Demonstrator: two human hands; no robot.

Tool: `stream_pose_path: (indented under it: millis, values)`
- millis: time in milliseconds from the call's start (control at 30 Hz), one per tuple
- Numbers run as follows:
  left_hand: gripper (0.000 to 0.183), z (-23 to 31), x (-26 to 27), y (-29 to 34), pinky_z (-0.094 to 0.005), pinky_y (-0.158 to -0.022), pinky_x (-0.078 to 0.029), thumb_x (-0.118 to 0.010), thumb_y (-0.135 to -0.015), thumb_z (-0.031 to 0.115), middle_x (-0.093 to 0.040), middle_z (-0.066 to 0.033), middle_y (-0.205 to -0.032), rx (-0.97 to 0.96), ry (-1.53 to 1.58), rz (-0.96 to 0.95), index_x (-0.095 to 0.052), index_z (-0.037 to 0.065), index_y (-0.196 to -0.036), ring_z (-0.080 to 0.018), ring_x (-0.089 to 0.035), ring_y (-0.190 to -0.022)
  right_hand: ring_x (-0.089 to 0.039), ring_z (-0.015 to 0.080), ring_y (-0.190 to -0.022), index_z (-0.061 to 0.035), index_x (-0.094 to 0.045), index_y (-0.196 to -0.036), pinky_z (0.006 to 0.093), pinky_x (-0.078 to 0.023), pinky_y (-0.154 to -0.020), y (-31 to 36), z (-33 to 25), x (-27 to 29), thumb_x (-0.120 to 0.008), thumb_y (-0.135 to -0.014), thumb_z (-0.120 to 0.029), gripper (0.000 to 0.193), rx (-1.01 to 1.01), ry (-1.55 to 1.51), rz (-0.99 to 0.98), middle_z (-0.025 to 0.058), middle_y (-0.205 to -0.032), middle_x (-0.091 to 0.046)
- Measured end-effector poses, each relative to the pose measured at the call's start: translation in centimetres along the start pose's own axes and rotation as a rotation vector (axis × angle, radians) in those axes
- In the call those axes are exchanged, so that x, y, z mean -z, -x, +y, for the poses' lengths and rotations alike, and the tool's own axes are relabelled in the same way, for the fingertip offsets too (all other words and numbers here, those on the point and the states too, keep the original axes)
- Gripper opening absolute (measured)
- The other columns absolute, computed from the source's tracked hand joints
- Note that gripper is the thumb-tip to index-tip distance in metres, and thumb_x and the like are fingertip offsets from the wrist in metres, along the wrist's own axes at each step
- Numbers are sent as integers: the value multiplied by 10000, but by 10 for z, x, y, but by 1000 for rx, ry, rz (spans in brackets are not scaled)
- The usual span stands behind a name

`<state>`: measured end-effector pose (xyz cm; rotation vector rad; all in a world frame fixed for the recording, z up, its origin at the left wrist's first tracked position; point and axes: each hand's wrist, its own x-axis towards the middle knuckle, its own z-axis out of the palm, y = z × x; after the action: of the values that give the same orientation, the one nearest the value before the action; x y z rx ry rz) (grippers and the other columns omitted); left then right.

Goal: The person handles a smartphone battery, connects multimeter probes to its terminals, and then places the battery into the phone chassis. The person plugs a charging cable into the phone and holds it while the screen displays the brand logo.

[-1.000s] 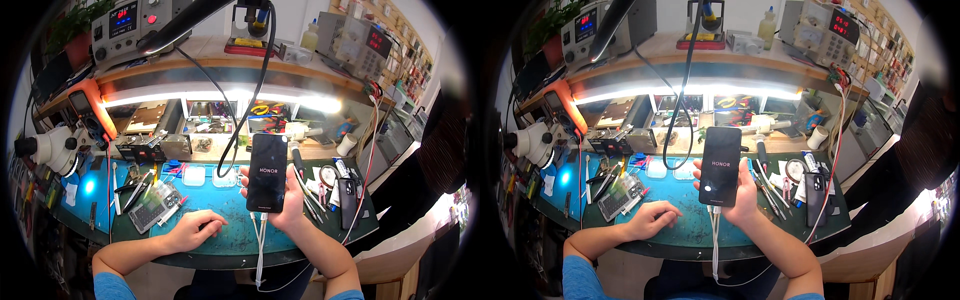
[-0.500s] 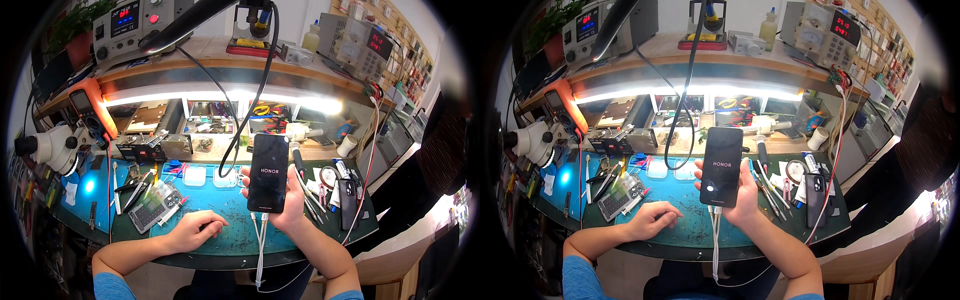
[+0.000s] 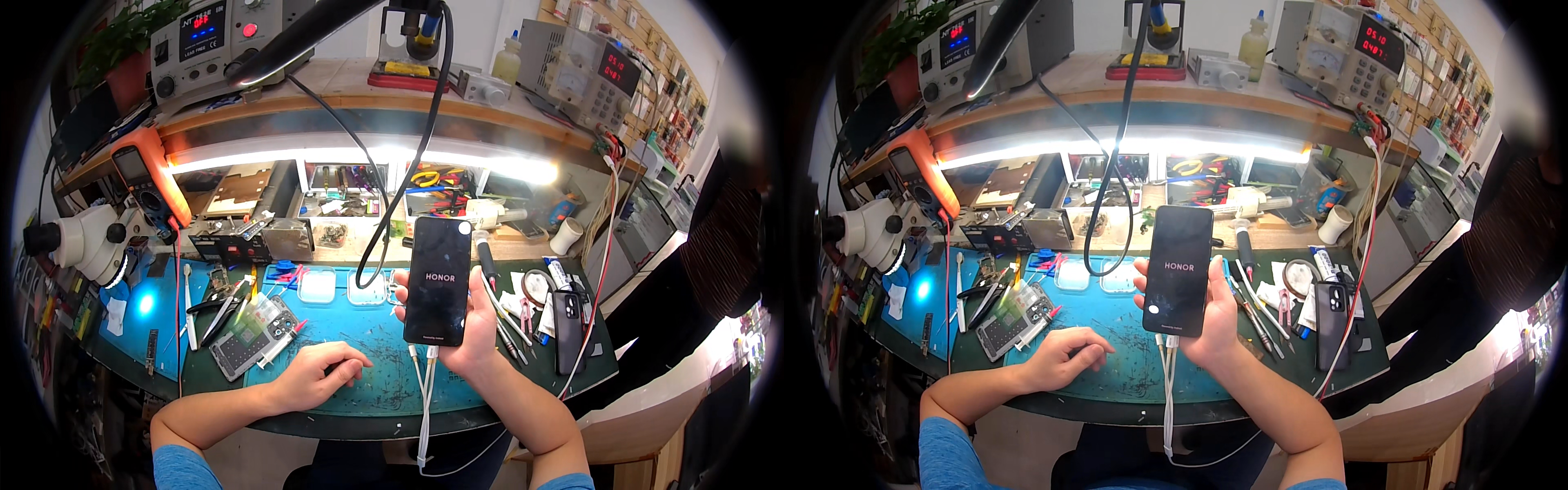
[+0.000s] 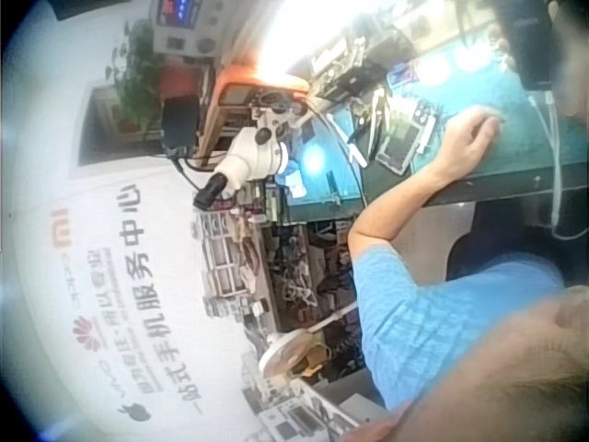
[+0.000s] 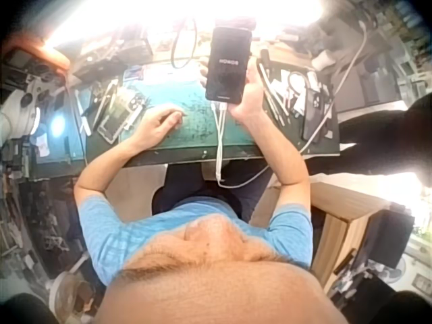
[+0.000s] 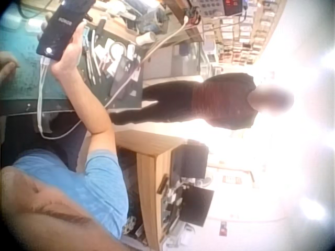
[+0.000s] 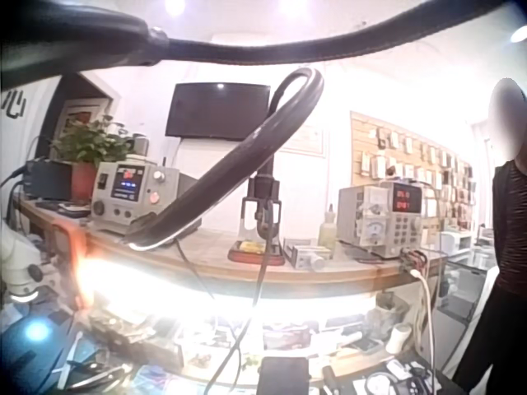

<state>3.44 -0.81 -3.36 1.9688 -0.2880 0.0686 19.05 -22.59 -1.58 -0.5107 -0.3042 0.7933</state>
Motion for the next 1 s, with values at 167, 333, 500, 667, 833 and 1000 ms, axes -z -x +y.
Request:
stream_pose_path:
  millis: [167, 333, 500, 667, 833, 1000]
  values:
    - [179, -2, -1, -2, -290, -692, -553, -584, -1067, 112, -699, -81, -888, -6, 6, 1, -712, -2, -1117, -143, -690, -756, -580, 373, -1317, 22, -379, -1558, 521, -504, -1090, 1, -1, 2, -225, -1087, -647, 833, 5, -25, -24, 282, -1524, -491]
    - [178, -1, 0, -1, -290, -691, -553, -585, -1066, 113, -699, -80, -886, -8, 4, 12, -714, -1, -1114, -141, -693, -754, -615, 350, -1272, 13, -372, -1566, 522, -504, -1085, 0, 0, 1, -268, -1077, -660, 838, -2, -19, -6, 270, -1529, -494]
    - [173, -2, -1, -1, -289, -690, -552, -586, -1064, 109, -700, -78, -880, 4, 20, 19, -715, 2, -1106, -139, -694, -751, -588, 373, -1309, 22, -401, -1542, 522, -506, -1086, -1, -1, 3, -243, -1089, -642, 819, 8, -37, -16, 274, -1496, -523]
    - [169, -3, -1, -1, -288, -686, -547, -588, -1061, 105, -699, -77, -869, 3, 19, 14, -716, 3, -1102, -142, -693, -748, -591, 376, -1307, 19, -405, -1541, 524, -507, -1085, -1, -1, 2, -238, -1093, -631, 807, 4, -46, 1, 274, -1494, -525]
    - [169, -2, -1, -1, -287, -684, -544, -587, -1061, 103, -697, -76, -870, -2, 17, 16, -715, 2, -1104, -140, -691, -747, -606, 360, -1284, 26, -376, -1558, 525, -498, -1096, -1, 0, 3, -289, -1074, -659, 843, 21, 17, 17, 271, -1516, -509]
    - [168, -2, -1, -2, -286, -685, -543, -584, -1063, 98, -695, -74, -874, 4, 23, 12, -713, 1, -1110, -138, -687, -747, -580, 378, -1324, 12, -375, -1564, 531, -490, -1107, -1, -1, 4, -254, -1082, -649, 827, 9, -6, 9, 272, -1525, -500]
